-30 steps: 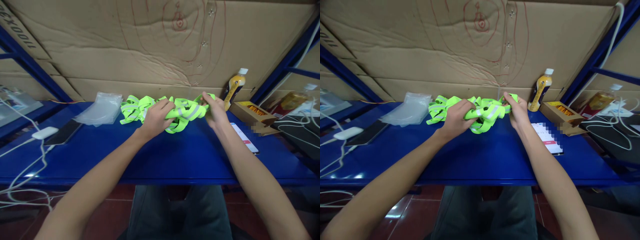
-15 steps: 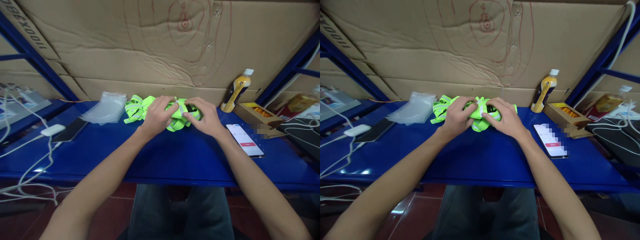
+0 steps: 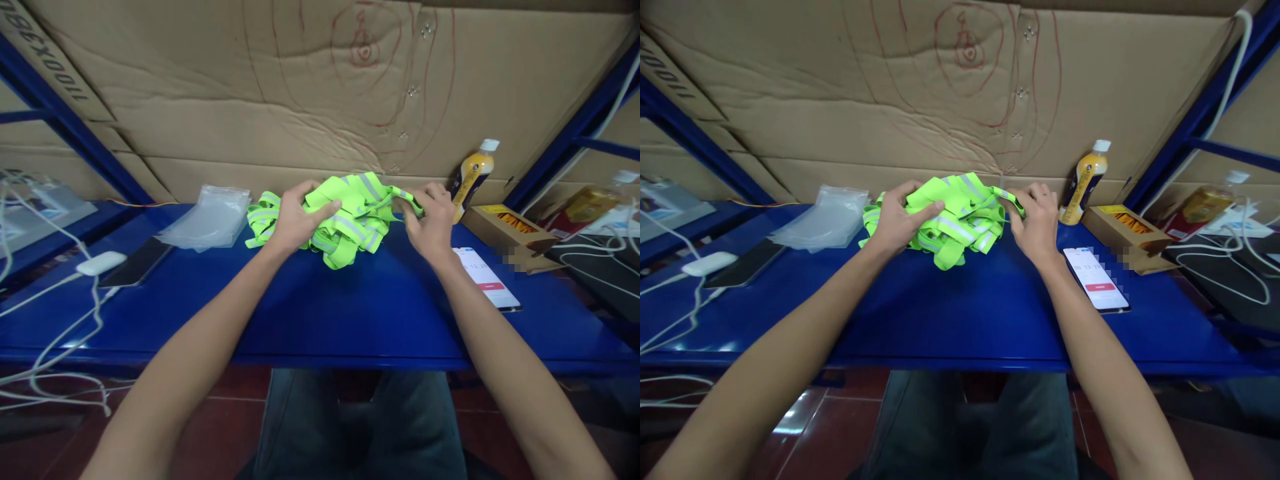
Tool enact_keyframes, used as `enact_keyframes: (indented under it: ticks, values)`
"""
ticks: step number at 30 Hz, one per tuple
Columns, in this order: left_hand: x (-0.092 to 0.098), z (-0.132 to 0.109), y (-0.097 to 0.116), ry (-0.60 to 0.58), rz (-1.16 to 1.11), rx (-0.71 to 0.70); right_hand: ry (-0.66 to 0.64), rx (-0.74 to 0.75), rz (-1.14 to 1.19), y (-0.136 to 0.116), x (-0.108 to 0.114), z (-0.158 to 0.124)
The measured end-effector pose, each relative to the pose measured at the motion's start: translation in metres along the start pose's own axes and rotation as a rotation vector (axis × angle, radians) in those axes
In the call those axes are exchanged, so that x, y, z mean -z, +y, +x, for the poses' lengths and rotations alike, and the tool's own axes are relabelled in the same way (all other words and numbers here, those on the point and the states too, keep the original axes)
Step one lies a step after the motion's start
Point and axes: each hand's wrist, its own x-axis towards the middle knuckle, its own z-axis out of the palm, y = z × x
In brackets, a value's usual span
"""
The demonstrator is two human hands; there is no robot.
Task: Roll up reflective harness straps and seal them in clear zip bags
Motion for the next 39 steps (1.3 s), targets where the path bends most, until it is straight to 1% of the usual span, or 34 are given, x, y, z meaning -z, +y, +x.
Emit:
enact_keyframes:
  ticks: [2,3,6,8,9,10,13,14,15,18,19,22,24,26,28,32,34,35,36,38,39]
  values:
    - [-0.001,-0.001,-0.003,-0.019,-0.077,0.046,0.003,0.016,0.063,-0.002,0.002,0.001]
    - [-0.001,-0.001,-0.004,-0.010,-0.072,0.043,0.000,0.036,0.114,-0.004,0.003,0.002]
    - [-0.002,-0.004,-0.001,0.002,0.034,-0.048,0.033,0.044,0.235,-0.014,0.006,0.005]
    - [-0.004,-0.007,0.005,-0.051,0.082,-0.129,0.022,0.019,0.264,-0.021,0.006,0.006]
    - [-0.006,-0.009,0.008,-0.086,0.098,-0.175,-0.016,0.016,0.273,-0.023,0.005,0.006]
    - [-0.007,-0.011,0.012,-0.118,0.121,-0.229,-0.080,0.025,0.285,-0.025,0.004,0.005]
    - [-0.010,-0.015,0.019,-0.146,0.235,-0.385,-0.299,0.058,0.329,-0.021,0.001,0.000]
    - [-0.010,-0.016,0.021,-0.155,0.268,-0.413,-0.335,0.063,0.330,-0.018,0.000,-0.001]
    - [-0.009,-0.016,0.023,-0.174,0.293,-0.427,-0.342,0.069,0.313,-0.015,-0.001,-0.003]
    - [-0.007,-0.018,0.029,-0.275,0.307,-0.427,-0.245,0.115,0.167,-0.011,0.000,-0.007]
    - [-0.008,-0.019,0.031,-0.283,0.312,-0.427,-0.211,0.138,0.116,-0.011,0.000,-0.008]
    - [-0.013,-0.021,0.036,-0.243,0.377,-0.445,-0.133,0.193,0.041,-0.016,0.000,-0.010]
    - [-0.018,-0.023,0.034,-0.268,0.401,-0.451,-0.095,0.191,0.039,-0.020,-0.001,-0.010]
    - [-0.020,-0.024,0.029,-0.309,0.392,-0.447,-0.069,0.155,0.048,-0.021,-0.002,-0.010]
    - [-0.018,-0.022,0.022,-0.287,0.411,-0.443,-0.045,0.099,0.063,-0.019,-0.001,-0.009]
    - [-0.005,-0.014,0.011,-0.193,0.474,-0.417,0.048,-0.013,0.096,-0.015,0.007,-0.002]
    - [0.000,-0.012,0.009,-0.161,0.486,-0.389,0.049,-0.028,0.127,-0.016,0.012,0.002]
    - [0.002,-0.011,0.008,-0.135,0.493,-0.376,0.013,-0.014,0.161,-0.018,0.013,0.004]
    - [0.002,-0.012,0.007,-0.101,0.506,-0.364,-0.050,0.008,0.215,-0.020,0.014,0.005]
    - [0.000,-0.014,0.006,-0.025,0.543,-0.351,-0.218,0.039,0.366,-0.025,0.014,0.006]
    - [-0.001,-0.015,0.005,0.002,0.564,-0.350,-0.288,0.024,0.438,-0.028,0.013,0.006]
